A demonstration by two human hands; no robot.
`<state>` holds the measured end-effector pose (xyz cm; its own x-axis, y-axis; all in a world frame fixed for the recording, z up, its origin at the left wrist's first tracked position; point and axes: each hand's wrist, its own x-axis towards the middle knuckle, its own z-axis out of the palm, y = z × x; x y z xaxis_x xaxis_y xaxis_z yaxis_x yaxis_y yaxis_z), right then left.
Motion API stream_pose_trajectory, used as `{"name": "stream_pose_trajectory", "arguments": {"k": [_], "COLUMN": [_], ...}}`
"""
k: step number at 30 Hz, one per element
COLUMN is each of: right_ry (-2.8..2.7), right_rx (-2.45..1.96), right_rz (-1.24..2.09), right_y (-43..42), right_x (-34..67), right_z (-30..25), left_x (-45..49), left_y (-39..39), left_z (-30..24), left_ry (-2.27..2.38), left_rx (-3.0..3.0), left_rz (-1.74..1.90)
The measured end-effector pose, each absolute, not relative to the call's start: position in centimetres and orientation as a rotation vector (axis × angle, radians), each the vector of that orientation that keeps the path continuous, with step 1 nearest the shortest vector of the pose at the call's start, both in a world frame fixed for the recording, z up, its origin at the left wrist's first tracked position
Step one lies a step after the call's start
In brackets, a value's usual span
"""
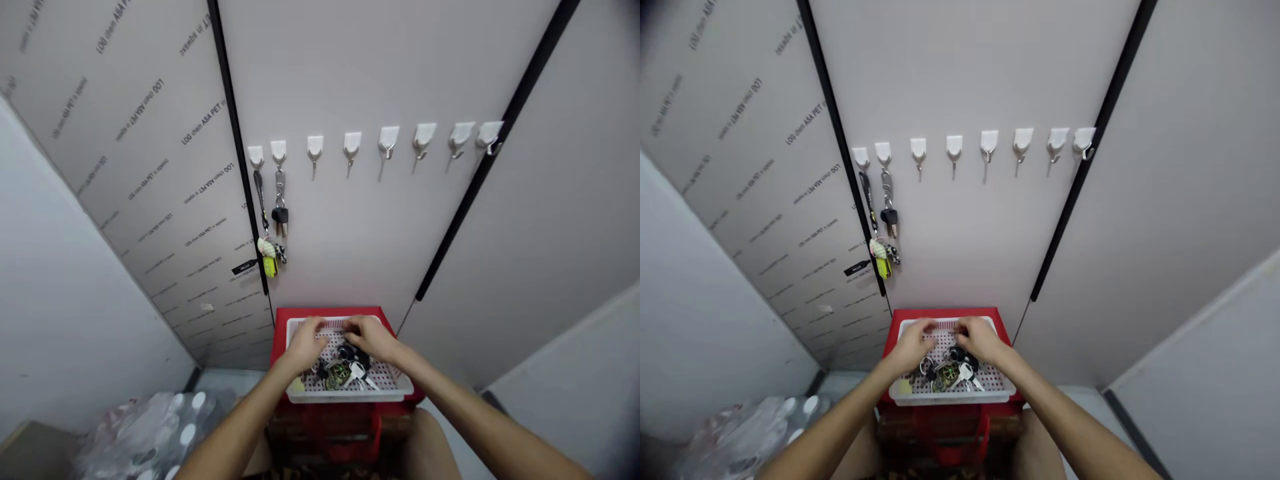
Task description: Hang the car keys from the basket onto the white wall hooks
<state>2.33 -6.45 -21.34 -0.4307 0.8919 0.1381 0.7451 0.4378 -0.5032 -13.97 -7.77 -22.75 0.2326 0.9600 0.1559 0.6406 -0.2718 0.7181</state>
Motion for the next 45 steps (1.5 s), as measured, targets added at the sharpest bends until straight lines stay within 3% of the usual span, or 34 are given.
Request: {"name": "stream_pose_trajectory", "arguments": {"k": [5, 15, 26, 33, 37, 41, 45], "right_ry": [-2.387, -2.339, -2.111, -1.989, -1.809, -1.704, -1.565], "right_rx": [-1.350, -1.424, -1.352, -1.014, -1.019, -1.051, -0.971], "right_rz": [0.373, 0.328, 0.394, 0.884, 0.981, 1.085, 1.152], "right_y": [-8.8, -9.0, -9.2, -9.6, -8.9, -7.7, -5.5], "right_x": [4.1, 3.4, 2.8, -1.2, -2.1, -2.1, -2.3], "right_z": [-24.2, -24.3, -23.7, -22.0, -21.1, -19.1, -14.6], "left_x": [-13.5, -14.0, -15.0, -14.9, -15.0, -14.8, -14.4], "left_y": [-8.9, -9.1, -8.1, -7.9, -7.7, -6.9, -5.4], "left_z": [-25.5, -23.6, -21.5, -19.1, -17.8, -16.3, -13.3], "left_ry": [1.427, 1.560, 1.351, 1.207, 1.182, 1.215, 1.213], "left_rx": [2.198, 2.292, 1.847, 1.514, 1.488, 1.518, 1.635], "left_rz": [0.401, 0.001, 0.638, 0.890, 0.922, 0.964, 1.287]}}
